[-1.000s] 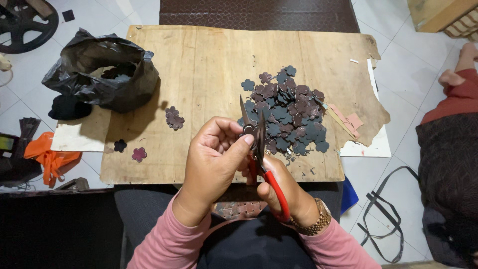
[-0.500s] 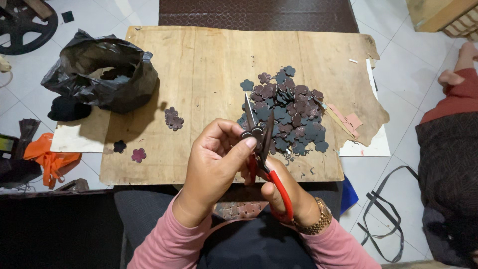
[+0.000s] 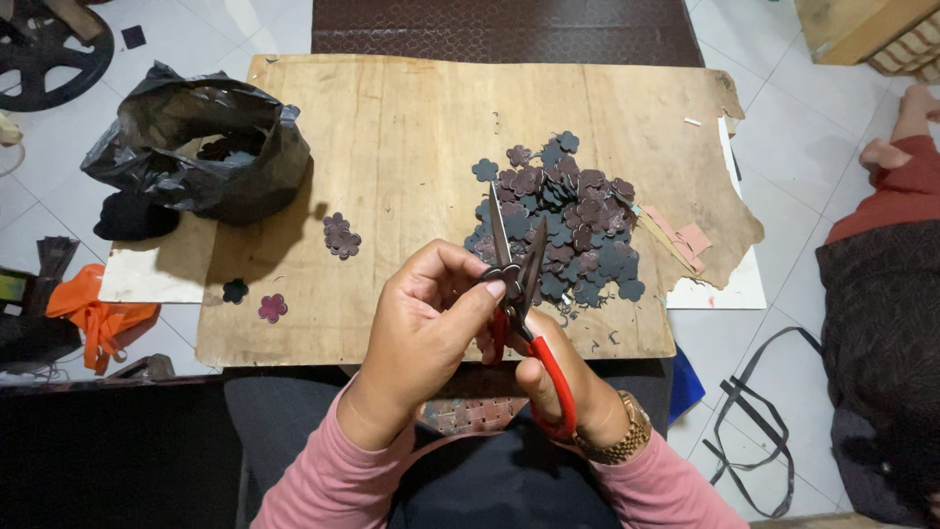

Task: The person sits at a workbench and uses red-handled shears to trim the edges of small flower-shaped leather pieces one at a time, placing each trimmed piece onto a growing pile on the table. Around 01:20 the person briefly reaches across the table before resuming trimming.

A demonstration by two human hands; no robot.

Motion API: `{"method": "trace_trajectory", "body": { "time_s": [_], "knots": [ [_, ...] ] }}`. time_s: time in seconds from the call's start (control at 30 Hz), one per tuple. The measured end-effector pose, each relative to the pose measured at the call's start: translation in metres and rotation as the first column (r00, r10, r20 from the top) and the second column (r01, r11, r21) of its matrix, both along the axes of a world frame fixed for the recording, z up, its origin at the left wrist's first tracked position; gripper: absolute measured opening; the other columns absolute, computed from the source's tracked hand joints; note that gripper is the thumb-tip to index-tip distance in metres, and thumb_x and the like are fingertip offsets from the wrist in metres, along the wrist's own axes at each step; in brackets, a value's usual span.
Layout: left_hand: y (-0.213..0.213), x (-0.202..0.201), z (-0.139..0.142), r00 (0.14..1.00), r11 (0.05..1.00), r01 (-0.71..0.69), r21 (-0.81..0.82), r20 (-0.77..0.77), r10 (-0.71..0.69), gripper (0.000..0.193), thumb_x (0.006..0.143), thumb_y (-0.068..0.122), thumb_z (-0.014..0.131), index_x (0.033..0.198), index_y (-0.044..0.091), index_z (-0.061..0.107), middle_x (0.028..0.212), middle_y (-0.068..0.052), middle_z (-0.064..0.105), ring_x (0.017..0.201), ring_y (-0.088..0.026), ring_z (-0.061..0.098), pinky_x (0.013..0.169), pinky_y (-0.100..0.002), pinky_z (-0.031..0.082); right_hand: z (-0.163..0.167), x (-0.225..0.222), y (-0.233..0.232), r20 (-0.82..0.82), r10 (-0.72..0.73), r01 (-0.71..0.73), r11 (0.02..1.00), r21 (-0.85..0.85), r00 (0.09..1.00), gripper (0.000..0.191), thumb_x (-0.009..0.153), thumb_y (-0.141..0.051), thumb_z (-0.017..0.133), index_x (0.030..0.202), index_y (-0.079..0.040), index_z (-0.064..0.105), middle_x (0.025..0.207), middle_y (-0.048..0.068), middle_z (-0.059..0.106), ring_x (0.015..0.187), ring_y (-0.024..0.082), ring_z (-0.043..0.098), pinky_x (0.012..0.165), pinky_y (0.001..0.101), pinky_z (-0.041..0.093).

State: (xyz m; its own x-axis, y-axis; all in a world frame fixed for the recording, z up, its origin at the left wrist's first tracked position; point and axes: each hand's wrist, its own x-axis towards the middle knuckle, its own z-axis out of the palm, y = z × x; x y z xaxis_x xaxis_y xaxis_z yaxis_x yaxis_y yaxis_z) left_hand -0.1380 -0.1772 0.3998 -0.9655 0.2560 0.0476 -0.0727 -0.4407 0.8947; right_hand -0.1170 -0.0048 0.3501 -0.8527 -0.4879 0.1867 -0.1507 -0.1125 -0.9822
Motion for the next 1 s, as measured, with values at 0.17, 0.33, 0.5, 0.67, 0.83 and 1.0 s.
{"method": "trace_trajectory", "body": {
  "time_s": [0.17, 0.33, 0.5, 0.67, 0.83, 1.0],
  "knots": [
    [0.0002, 0.0011, 0.0002, 1.000, 0.999, -0.002, -0.040, -0.021, 0.001, 0.010, 0.098, 0.002, 0.065, 0.107, 0.000, 0.059, 0.084, -0.005, 0.068, 0.065, -0.008, 0.063, 0.054, -0.024, 0.052, 0.0021, 0.0007, -0.0021, -0.004, -0.029, 0.029, 1.000, 0.001, 1.000, 0.101, 0.086, -0.091, 0.047, 0.122, 0.002, 0.055, 0.100, 0.004, 0.052, 0.091, 0.014, 0.049, 0.081, 0.0293, 0.045],
    [0.0013, 0.0013, 0.0022, 1.000, 0.999, -0.028, -0.042, -0.015, 0.027, 0.008, 0.100, 0.004, 0.066, 0.102, -0.001, 0.061, 0.082, -0.005, 0.069, 0.064, -0.008, 0.063, 0.054, -0.024, 0.053, 0.0076, -0.0001, -0.0015, -0.013, -0.039, 0.039, 0.999, 0.030, 0.999, 0.102, 0.085, -0.093, 0.046, 0.122, 0.002, 0.057, 0.101, 0.004, 0.055, 0.090, 0.014, 0.051, 0.080, 0.0288, 0.047],
    [0.0019, 0.0019, 0.0016, 1.000, 0.998, -0.016, -0.060, -0.011, 0.015, 0.009, 0.097, 0.005, 0.068, 0.103, 0.001, 0.061, 0.080, -0.003, 0.067, 0.063, -0.007, 0.062, 0.053, -0.022, 0.051, 0.0060, 0.0007, -0.0021, -0.012, -0.033, 0.033, 0.999, 0.020, 0.999, 0.103, 0.084, -0.093, 0.046, 0.124, 0.002, 0.054, 0.099, 0.004, 0.054, 0.089, 0.014, 0.051, 0.079, 0.0281, 0.047],
    [0.0021, 0.0008, -0.0016, 0.999, 0.992, -0.043, -0.117, -0.039, 0.038, 0.009, 0.096, 0.004, 0.070, 0.098, 0.000, 0.062, 0.078, -0.004, 0.068, 0.062, -0.008, 0.064, 0.053, -0.023, 0.052, 0.0014, 0.0003, -0.0013, -0.035, -0.055, 0.056, 0.998, 0.027, 0.998, 0.097, 0.087, -0.091, 0.046, 0.116, 0.001, 0.056, 0.094, 0.003, 0.051, 0.087, 0.013, 0.047, 0.075, 0.0267, 0.043],
    [0.0040, 0.0003, -0.0021, 0.999, 0.998, -0.031, -0.062, -0.012, 0.030, 0.009, 0.096, 0.003, 0.070, 0.094, 0.001, 0.062, 0.075, -0.005, 0.068, 0.058, -0.009, 0.062, 0.050, -0.024, 0.051, 0.0006, 0.0008, -0.0006, -0.048, -0.080, 0.081, 0.996, 0.034, 0.996, 0.093, 0.088, -0.090, 0.045, 0.110, 0.000, 0.056, 0.091, 0.003, 0.052, 0.084, 0.012, 0.050, 0.073, 0.0267, 0.046],
    [0.0069, 0.0009, -0.0013, 0.999, 0.998, -0.045, -0.049, -0.010, 0.045, 0.008, 0.096, 0.002, 0.070, 0.093, 0.000, 0.063, 0.073, -0.005, 0.067, 0.058, -0.009, 0.061, 0.051, -0.024, 0.049, -0.0006, 0.0015, -0.0038, -0.087, -0.147, 0.152, 0.987, 0.052, 0.985, 0.092, 0.088, -0.091, 0.043, 0.103, -0.001, 0.056, 0.089, 0.002, 0.052, 0.081, 0.012, 0.050, 0.070, 0.0263, 0.044]
  ]
}}
